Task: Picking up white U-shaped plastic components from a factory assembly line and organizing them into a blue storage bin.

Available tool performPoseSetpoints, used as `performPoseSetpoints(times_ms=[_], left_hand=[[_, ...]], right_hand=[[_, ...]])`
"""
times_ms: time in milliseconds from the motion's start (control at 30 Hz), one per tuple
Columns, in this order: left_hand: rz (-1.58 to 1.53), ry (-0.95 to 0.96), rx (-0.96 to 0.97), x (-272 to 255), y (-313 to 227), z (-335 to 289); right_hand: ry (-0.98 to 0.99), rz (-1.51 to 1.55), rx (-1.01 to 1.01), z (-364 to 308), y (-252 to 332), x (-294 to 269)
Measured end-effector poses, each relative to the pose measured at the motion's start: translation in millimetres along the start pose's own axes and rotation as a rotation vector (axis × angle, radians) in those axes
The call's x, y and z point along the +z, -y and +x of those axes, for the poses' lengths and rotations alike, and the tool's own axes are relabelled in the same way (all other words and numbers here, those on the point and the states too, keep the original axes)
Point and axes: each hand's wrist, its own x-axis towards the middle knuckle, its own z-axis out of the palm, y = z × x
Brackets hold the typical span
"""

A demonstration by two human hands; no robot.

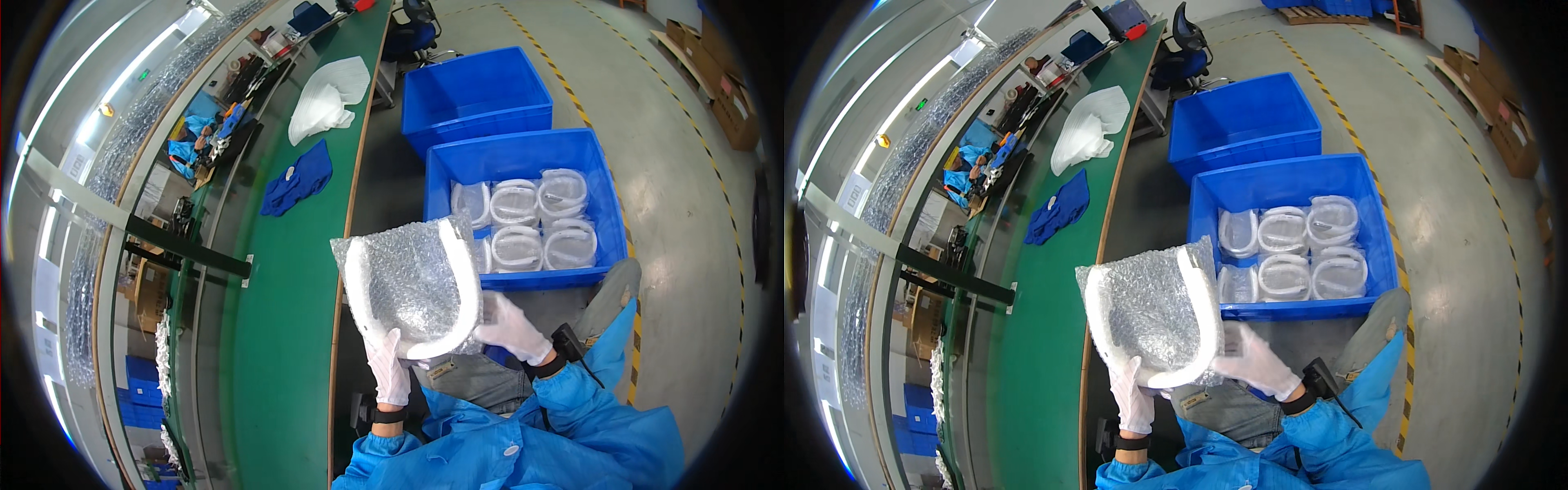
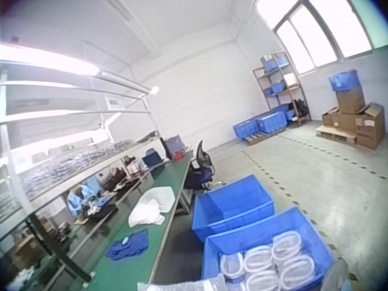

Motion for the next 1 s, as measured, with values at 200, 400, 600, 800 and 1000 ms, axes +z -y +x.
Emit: performPoseSetpoints(times_ms=[200,400,600,800,1000], left_hand=[[0.253,0.014,0.075,3.6,2.1,-6.2],[0.218,0.048,-0.103,43.1,-7.5,-15.5],[0.263,0.077,-0.023,44.6,17.9,-1.3],[0.259,0.591,-0.328,51.6,-14.6,-10.3],[1.017,0.762,-0.153,45.2,-51.9,1.3]], right_hand=[[-0.303,-0.411,-0.266,11.7,10.0,-13.0],[-0.438,0.331,0.093,10.3,-28.7,-6.5],[-0.569,0.361,0.087,-4.4,-43.4,-1.2],[-0.362,0.860,0.106,-1.3,-64.4,-53.2],[-0.456,0.831,0.049,-14.6,-74.4,-72.9]])
